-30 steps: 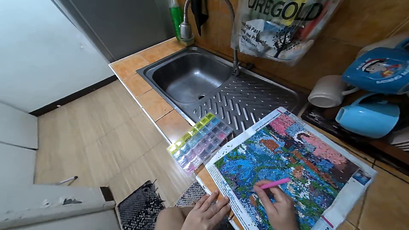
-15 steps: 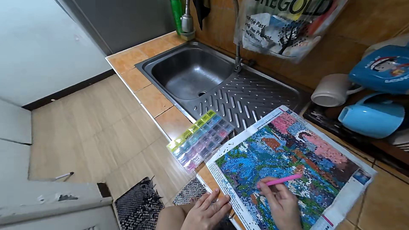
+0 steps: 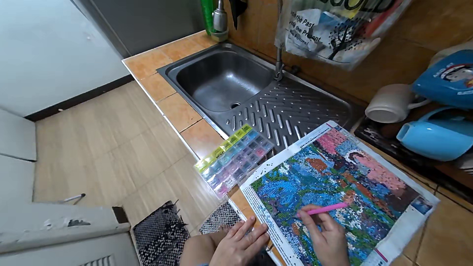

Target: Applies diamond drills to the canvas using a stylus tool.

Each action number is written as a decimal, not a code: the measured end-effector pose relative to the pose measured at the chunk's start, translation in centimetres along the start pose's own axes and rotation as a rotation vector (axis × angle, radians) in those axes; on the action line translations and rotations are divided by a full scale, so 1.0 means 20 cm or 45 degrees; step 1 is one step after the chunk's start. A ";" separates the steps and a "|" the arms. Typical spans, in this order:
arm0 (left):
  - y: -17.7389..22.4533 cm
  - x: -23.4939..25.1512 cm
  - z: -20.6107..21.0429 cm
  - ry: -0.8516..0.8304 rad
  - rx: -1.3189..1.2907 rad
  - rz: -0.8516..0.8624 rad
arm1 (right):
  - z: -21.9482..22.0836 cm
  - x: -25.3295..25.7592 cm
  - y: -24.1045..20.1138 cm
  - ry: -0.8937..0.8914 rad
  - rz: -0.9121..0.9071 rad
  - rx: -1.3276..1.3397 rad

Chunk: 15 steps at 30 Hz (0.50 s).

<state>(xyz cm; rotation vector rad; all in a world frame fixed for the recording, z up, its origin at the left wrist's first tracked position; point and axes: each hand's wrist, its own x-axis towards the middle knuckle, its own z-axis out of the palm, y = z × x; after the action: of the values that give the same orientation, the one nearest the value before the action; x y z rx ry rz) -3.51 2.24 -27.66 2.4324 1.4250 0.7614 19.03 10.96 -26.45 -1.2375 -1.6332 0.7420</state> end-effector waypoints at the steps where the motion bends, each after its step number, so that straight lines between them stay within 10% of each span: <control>1: 0.00 0.00 0.00 0.001 -0.003 0.001 | 0.00 0.00 0.00 0.000 -0.012 -0.005; 15: 0.01 0.00 0.00 0.019 -0.019 -0.003 | 0.01 0.00 0.01 -0.060 -0.441 -0.267</control>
<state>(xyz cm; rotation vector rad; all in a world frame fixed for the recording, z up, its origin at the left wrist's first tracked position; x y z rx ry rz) -3.39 2.26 -27.55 2.4183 1.4225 0.7882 18.84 10.96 -26.72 -1.0446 -1.9386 0.3946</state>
